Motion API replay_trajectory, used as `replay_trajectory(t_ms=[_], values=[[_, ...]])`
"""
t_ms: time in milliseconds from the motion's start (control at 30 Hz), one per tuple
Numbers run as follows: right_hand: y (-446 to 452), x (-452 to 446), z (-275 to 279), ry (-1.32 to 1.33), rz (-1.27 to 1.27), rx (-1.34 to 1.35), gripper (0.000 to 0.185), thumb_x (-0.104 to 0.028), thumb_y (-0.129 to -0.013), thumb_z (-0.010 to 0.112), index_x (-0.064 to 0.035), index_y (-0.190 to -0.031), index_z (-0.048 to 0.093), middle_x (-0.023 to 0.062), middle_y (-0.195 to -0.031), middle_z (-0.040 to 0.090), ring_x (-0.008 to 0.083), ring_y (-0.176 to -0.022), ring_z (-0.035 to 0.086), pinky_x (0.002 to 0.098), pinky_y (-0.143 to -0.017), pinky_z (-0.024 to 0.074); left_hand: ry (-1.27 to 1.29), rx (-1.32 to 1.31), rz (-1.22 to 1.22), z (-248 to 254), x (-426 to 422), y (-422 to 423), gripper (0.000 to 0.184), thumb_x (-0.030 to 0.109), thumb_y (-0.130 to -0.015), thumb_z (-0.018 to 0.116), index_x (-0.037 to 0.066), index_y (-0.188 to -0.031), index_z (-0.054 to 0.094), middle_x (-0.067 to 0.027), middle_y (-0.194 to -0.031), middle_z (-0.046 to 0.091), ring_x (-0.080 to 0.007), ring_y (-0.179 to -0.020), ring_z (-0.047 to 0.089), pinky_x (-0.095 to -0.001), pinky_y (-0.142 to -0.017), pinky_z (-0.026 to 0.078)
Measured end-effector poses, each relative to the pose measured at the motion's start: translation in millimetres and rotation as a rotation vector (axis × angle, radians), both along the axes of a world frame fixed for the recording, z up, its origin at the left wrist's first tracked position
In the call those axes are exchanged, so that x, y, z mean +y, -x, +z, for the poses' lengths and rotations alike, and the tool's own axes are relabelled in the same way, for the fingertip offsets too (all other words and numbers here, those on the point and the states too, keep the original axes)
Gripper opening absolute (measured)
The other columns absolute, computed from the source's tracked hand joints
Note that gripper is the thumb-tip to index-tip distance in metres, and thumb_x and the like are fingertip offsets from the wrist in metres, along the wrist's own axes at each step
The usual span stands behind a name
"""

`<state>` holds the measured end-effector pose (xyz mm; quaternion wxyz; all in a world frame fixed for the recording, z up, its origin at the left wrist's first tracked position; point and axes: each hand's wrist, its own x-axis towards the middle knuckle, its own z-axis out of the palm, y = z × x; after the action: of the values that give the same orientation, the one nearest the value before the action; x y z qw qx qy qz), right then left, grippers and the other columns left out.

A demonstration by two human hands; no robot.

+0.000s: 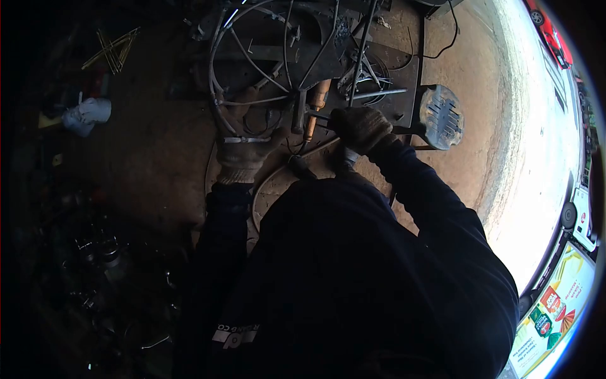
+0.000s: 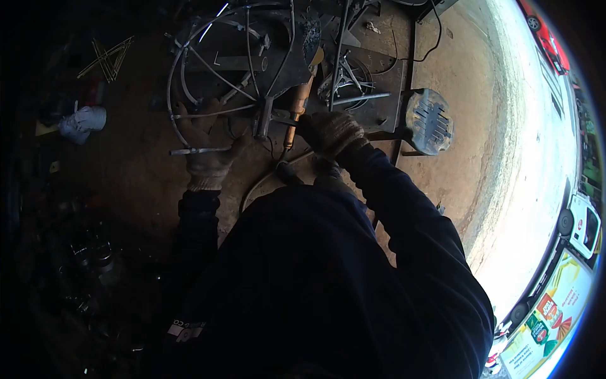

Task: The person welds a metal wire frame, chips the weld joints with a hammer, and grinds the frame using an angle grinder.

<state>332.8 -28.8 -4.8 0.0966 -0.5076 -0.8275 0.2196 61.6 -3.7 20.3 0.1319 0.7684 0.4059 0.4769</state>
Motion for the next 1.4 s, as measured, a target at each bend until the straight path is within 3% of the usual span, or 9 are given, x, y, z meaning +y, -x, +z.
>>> replay_trajectory(t_ms=[133, 200, 300, 400, 500, 633, 733, 833, 1400], values=[[-2, -22, -2, -0.062, -0.189, 0.148, 0.024, -0.025, -0.092, 0.059, -0.004, -0.104, 0.062, 0.0192, -0.078, 0.066, 0.041, -0.075, 0.065, 0.0487, -0.065, 0.0506, 0.235, -0.208, -0.093, 8, -2, 2, 0.123, 0.022, -0.07, 0.089, 0.007, -0.153, 0.0, -0.0196, -0.133, 0.041, -0.0329, -0.122, 0.056, -0.0452, -0.103, 0.054], [-2, -36, 2, 0.104, -0.416, 0.175, 0.026, -0.026, -0.094, 0.058, -0.0025, -0.103, 0.062, 0.0216, -0.085, 0.066, 0.0426, -0.082, 0.064, 0.0497, -0.07, 0.05, 0.41, -0.414, -0.159, 20, 3, 1, 0.126, 0.012, -0.067, 0.089, 0.01, -0.153, -0.003, -0.0151, -0.132, 0.044, -0.0335, -0.126, 0.052, -0.0487, -0.108, 0.049], [-6, -49, 2, 0.178, -0.458, 0.159, 0.026, -0.027, -0.096, 0.056, -0.0015, -0.101, 0.061, 0.0228, -0.089, 0.065, 0.0419, -0.087, 0.064, 0.0485, -0.072, 0.0492, 0.433, -0.564, -0.191, 36, -6, -3, 0.124, 0.013, -0.066, 0.09, 0.009, -0.152, 0.001, -0.0117, -0.131, 0.046, -0.0317, -0.126, 0.053, -0.0496, -0.108, 0.049], [-14, -63, -24, 0.303, -0.602, 0.322, 0.025, -0.026, -0.097, 0.055, -0.0015, -0.1, 0.061, 0.0218, -0.089, 0.064, 0.0399, -0.086, 0.063, 0.0466, -0.073, 0.0483, 0.392, -0.373, -0.151, 60, -10, 9, 0.125, 0.027, -0.071, 0.09, 0.009, -0.152, -0.003, -0.0152, -0.131, 0.045, -0.034, -0.127, 0.052, -0.0511, -0.108, 0.05], [-17, -74, -14, 0.412, -0.687, 0.444, 0.024, -0.025, -0.098, 0.054, -0.002, -0.1, 0.06, 0.0207, -0.088, 0.063, 0.0377, -0.085, 0.062, 0.0449, -0.073, 0.0475, 0.312, -0.469, -0.194, 84, -12, 6, 0.125, 0.026, -0.072, 0.089, 0.01, -0.153, -0.004, -0.0144, -0.13, 0.048, -0.0338, -0.127, 0.052, -0.0514, -0.107, 0.05], [-17, -73, -35, 0.301, -0.644, 0.426, 0.023, -0.024, -0.098, 0.053, -0.0025, -0.101, 0.061, 0.0196, -0.088, 0.063, 0.0373, -0.084, 0.062, 0.0446, -0.073, 0.0477, 0.282, -0.487, -0.21, 113, -16, 0, 0.128, 0.029, -0.072, 0.089, 0.01, -0.153, -0.008, -0.017, -0.131, 0.048, -0.0342, -0.127, 0.053, -0.0514, -0.108, 0.049], [-17, -72, -29, 0.4, -0.69, 0.515, 0.029, -0.029, -0.097, 0.054, -0.002, -0.103, 0.061, 0.0199, -0.084, 0.065, 0.0396, -0.086, 0.065, 0.0483, -0.075, 0.049, 0.173, -0.47, -0.483, 130, -14, -1, 0.117, 0.013, -0.078, 0.084, 0.014, -0.155, -0.003, -0.0191, -0.144, 0.043, -0.042, -0.138, 0.04, -0.0557, -0.113, 0.041], [-17, -71, -38, 0.182, -0.617, 0.447, 0.029, -0.029, -0.096, 0.055, -0.002, -0.103, 0.061, 0.0211, -0.086, 0.064, 0.0398, -0.088, 0.064, 0.0479, -0.075, 0.0485, 0.344, -0.525, -0.481, 155, -25, -8, 0.114, 0.012, -0.079, 0.082, 0.014, -0.155, -0.003, -0.0225, -0.145, 0.041, -0.0436, -0.138, 0.039, -0.0569, -0.114, 0.039], [3, -26, 17, 0.087, -0.351, 0.36, 0.025, -0.029, -0.092, 0.061, -0.005, -0.1, 0.063, 0.0187, -0.085, 0.066, 0.0421, -0.085, 0.065, 0.0495, -0.07, 0.0501, 0.047, -0.296, -0.522, 162, -34, 14, 0.112, 0.022, -0.08, 0.082, 0.012, -0.155, -0.001, -0.023, -0.145, 0.04, -0.0424, -0.138, 0.04, -0.0552, -0.113, 0.041]])
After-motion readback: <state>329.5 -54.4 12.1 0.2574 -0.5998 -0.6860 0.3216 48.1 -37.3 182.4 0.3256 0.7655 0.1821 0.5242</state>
